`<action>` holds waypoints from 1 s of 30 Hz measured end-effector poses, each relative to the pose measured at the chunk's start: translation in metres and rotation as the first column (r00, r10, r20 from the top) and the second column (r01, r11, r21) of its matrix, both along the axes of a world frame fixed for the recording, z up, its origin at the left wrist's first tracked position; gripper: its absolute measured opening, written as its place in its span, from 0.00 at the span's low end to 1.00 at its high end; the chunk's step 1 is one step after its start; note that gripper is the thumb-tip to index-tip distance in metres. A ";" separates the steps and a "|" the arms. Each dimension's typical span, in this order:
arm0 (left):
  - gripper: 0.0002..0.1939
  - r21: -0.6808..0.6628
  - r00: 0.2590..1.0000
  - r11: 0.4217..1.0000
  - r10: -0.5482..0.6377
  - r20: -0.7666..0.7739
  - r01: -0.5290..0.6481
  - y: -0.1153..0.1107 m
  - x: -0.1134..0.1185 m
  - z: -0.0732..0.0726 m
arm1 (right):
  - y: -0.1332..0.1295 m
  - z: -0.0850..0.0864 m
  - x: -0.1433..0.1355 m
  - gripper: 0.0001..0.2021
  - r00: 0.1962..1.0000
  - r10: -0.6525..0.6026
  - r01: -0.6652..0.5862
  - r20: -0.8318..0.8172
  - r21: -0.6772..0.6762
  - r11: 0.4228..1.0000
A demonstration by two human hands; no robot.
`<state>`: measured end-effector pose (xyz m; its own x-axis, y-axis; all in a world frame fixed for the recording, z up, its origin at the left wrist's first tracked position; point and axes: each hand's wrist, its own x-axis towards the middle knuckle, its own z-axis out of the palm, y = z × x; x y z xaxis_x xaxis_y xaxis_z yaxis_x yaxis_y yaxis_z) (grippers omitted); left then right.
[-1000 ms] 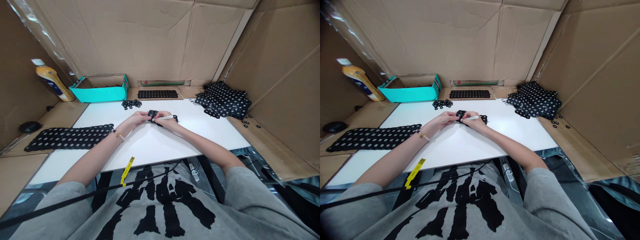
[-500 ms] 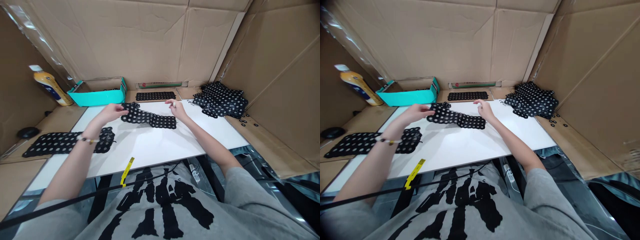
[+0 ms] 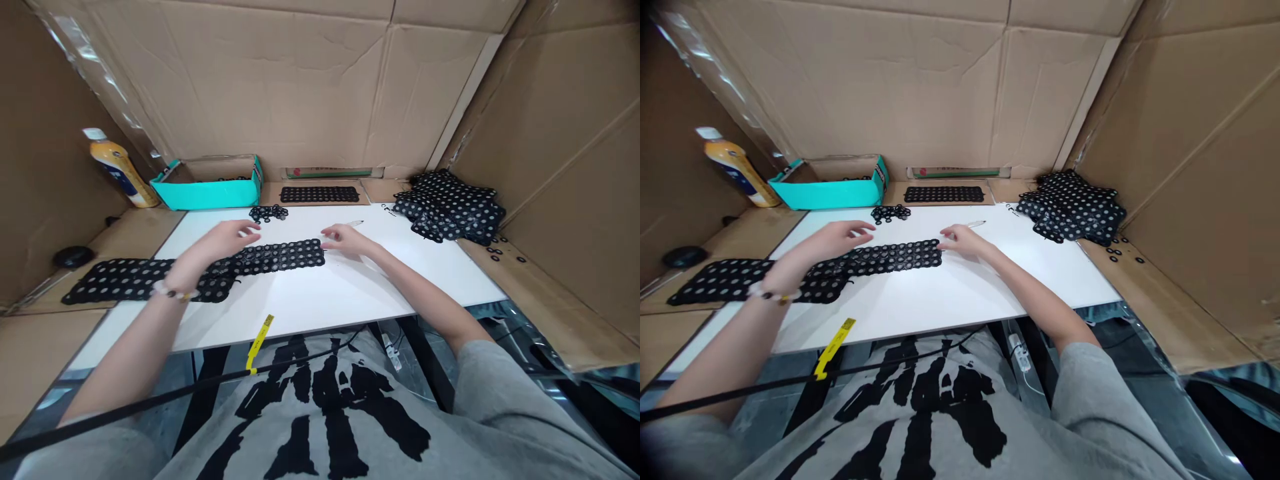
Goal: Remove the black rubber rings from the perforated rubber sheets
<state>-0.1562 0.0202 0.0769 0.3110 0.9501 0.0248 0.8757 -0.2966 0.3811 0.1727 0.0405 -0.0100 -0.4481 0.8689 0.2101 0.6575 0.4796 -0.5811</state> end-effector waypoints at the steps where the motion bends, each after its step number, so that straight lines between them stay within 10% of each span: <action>1: 0.20 0.001 0.998 0.999 -0.046 0.040 0.046 0.000 0.017 -0.007 | -0.003 -0.002 -0.005 0.25 0.997 0.058 -0.059 0.047 0.020 0.998; 5: 0.20 0.162 0.972 0.973 -0.190 0.137 0.167 0.005 0.058 -0.047 | -0.010 -0.011 -0.016 0.30 0.993 0.047 -0.058 0.112 0.093 0.994; 10: 0.21 0.256 0.960 0.932 -0.276 0.039 0.257 0.016 0.055 -0.079 | -0.009 -0.014 -0.018 0.29 0.998 0.014 -0.017 0.055 0.054 0.998; 30: 0.18 0.247 0.926 0.898 -0.377 0.007 0.363 0.015 0.047 -0.083 | -0.014 -0.008 -0.021 0.28 0.988 0.098 -0.105 0.123 0.050 0.993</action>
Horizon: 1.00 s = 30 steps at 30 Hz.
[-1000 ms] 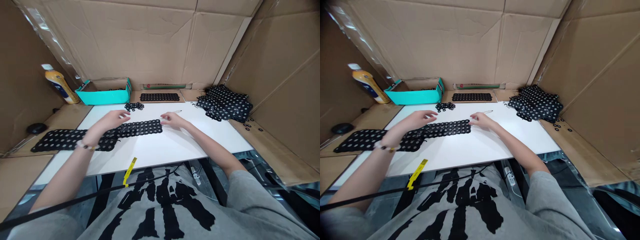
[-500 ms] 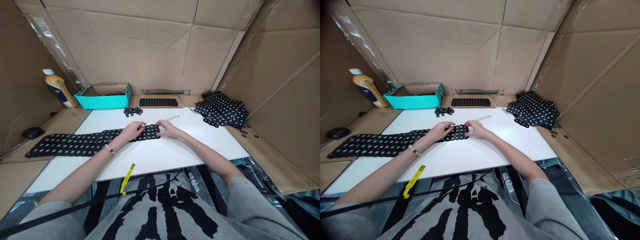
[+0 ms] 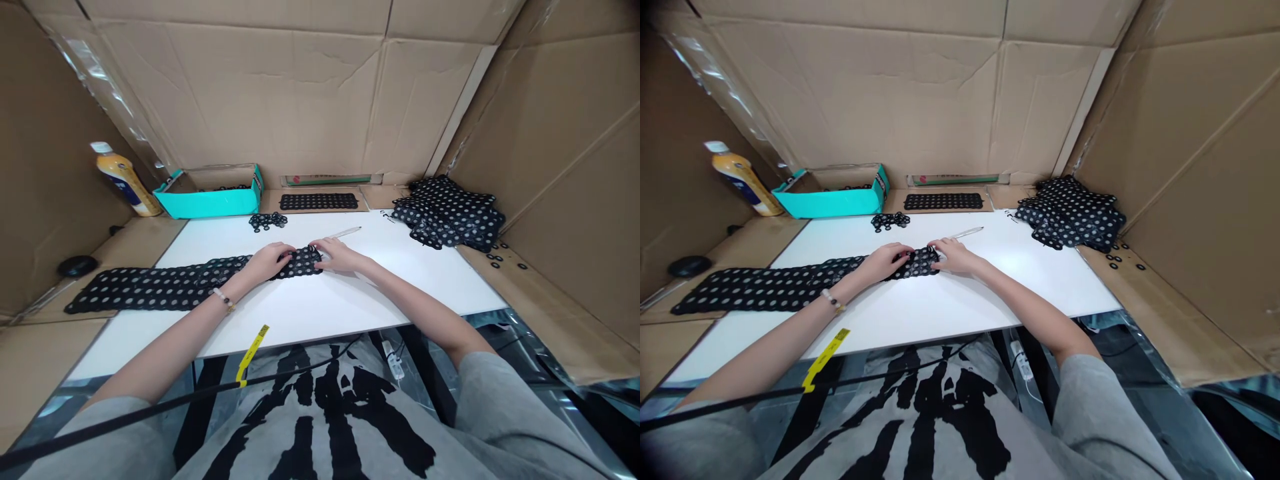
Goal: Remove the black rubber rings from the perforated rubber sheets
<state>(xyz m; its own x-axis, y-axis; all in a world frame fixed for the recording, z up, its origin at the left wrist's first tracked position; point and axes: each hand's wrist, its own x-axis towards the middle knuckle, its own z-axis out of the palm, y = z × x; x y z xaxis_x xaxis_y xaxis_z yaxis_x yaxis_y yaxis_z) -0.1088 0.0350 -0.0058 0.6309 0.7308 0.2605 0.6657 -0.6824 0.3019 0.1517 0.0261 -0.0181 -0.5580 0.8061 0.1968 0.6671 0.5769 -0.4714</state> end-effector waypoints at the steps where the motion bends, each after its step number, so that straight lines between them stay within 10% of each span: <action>1: 0.18 0.002 1.000 1.000 -0.001 0.000 0.001 0.000 0.000 0.000 | 0.001 0.000 0.000 0.28 1.000 0.002 -0.002 0.001 -0.003 1.000; 18: 0.20 -0.005 1.000 1.000 0.011 0.007 -0.011 -0.002 0.003 0.001 | 0.003 0.001 -0.001 0.26 0.980 0.044 -0.063 -0.196 -0.093 0.994; 25: 0.19 -0.018 0.999 0.999 0.032 0.044 -0.032 -0.001 0.003 0.001 | 0.004 -0.010 -0.030 0.19 0.664 -0.436 -0.007 -0.607 -0.589 0.808; 30: 0.18 -0.033 0.980 0.998 0.051 0.192 -0.046 -0.008 0.016 0.005 | 0.002 -0.007 -0.029 0.07 0.604 -0.435 -0.153 -0.668 -0.632 0.760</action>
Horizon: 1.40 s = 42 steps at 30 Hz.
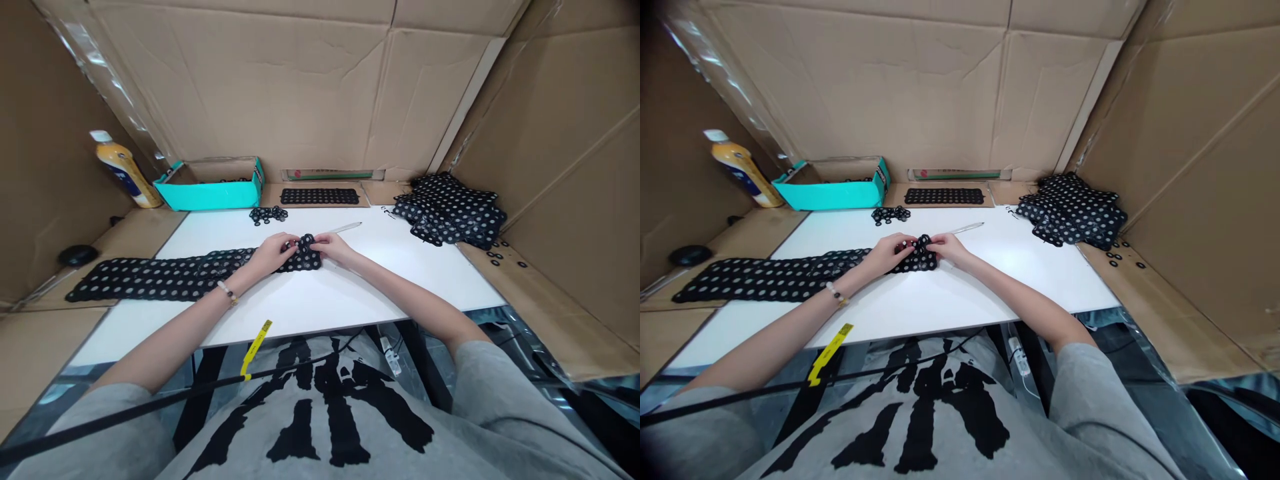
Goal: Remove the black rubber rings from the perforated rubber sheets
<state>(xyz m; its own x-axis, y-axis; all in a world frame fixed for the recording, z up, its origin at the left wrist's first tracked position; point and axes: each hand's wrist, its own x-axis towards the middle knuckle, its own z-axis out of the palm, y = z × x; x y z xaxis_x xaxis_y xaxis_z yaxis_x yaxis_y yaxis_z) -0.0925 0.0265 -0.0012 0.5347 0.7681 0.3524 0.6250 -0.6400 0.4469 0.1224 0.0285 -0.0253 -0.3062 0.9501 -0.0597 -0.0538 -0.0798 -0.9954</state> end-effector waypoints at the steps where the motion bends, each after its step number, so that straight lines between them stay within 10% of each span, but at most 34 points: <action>1: 0.18 -0.005 0.999 1.000 0.015 0.034 -0.015 -0.002 0.004 0.000 | 0.000 0.001 0.000 0.07 1.000 0.019 -0.019 -0.007 0.021 1.000; 9: 0.17 -0.101 0.972 0.983 0.169 0.162 -0.154 -0.010 0.017 0.006 | 0.001 0.003 -0.003 0.13 0.984 0.132 -0.153 0.119 0.198 0.968; 16: 0.15 -0.123 0.972 0.976 0.194 0.128 -0.179 -0.009 0.025 0.008 | 0.001 0.009 -0.016 0.11 0.921 -0.084 -0.028 0.380 0.280 0.959; 22: 0.13 -0.304 0.959 0.928 0.260 0.110 -0.217 0.035 -0.003 0.006 | 0.011 0.001 -0.020 0.10 0.908 -0.156 0.024 0.388 0.324 0.946; 27: 0.10 -0.097 0.886 0.893 0.449 0.114 -0.439 0.071 -0.033 0.017 | 0.015 -0.007 -0.016 0.11 0.964 -0.082 0.039 0.253 0.172 0.984; 33: 0.18 -0.166 0.993 0.986 0.035 0.113 -0.016 0.036 0.002 0.020 | 0.007 -0.004 -0.013 0.14 0.984 -0.010 -0.035 0.178 0.246 0.969; 42: 0.12 -0.247 0.983 0.967 0.098 0.155 -0.058 0.022 0.015 0.013 | 0.009 -0.004 -0.009 0.15 0.965 -0.002 -0.071 0.262 0.269 0.960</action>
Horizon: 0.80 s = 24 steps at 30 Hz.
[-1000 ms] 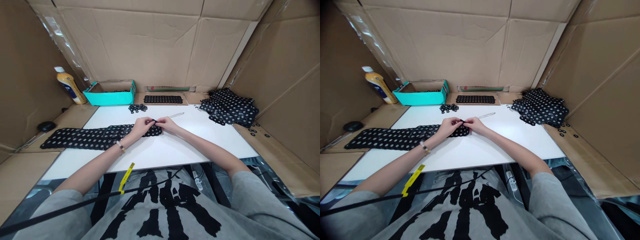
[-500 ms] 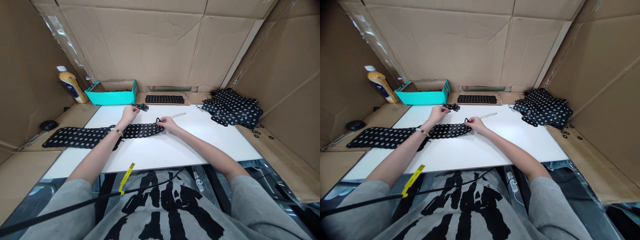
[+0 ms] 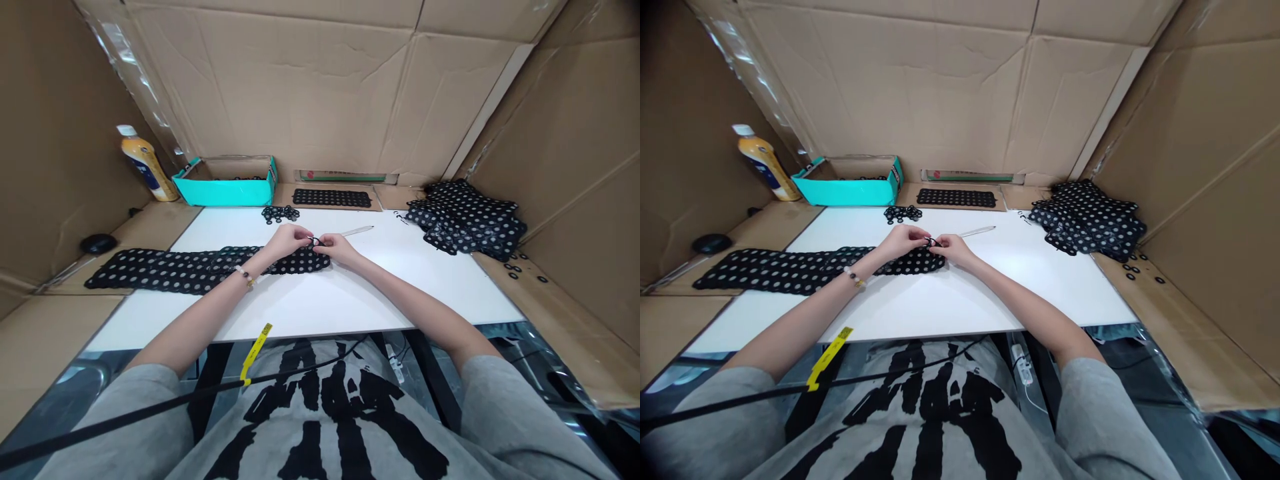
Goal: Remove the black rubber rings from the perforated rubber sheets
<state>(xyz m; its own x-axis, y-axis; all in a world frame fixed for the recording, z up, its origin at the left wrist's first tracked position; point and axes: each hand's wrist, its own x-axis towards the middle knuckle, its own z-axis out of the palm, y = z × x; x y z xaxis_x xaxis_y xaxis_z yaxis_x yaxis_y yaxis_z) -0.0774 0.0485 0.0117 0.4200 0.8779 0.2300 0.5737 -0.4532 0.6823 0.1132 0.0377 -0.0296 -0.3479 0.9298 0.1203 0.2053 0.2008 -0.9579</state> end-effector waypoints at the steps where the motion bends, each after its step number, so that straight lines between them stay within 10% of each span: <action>1: 0.11 -0.023 1.000 1.000 -0.007 0.007 0.007 0.003 -0.002 0.000 | 0.000 0.001 0.000 0.15 1.000 -0.008 0.008 0.021 0.005 1.000; 4: 0.07 -0.033 0.999 0.999 0.033 -0.013 -0.034 0.016 -0.015 0.001 | 0.003 0.002 0.000 0.13 0.997 -0.033 0.033 0.067 0.009 0.999; 10: 0.08 0.101 0.882 0.877 0.468 0.052 -0.471 0.052 -0.074 0.005 | 0.003 0.004 0.000 0.11 0.999 -0.026 0.023 -0.025 -0.132 0.991; 15: 0.13 0.103 0.849 0.843 0.528 0.036 -0.529 0.063 -0.088 -0.006 | -0.003 0.007 0.000 0.13 0.995 -0.029 0.008 -0.091 -0.222 0.975; 20: 0.16 0.169 0.915 0.901 0.404 0.003 -0.399 0.056 -0.072 -0.006 | -0.003 0.007 0.002 0.15 0.990 -0.037 0.000 -0.133 -0.268 0.963; 24: 0.14 0.072 0.993 0.997 -0.023 -0.114 0.031 0.026 -0.042 0.006 | -0.002 0.006 0.004 0.16 0.974 -0.008 -0.059 -0.227 -0.289 0.956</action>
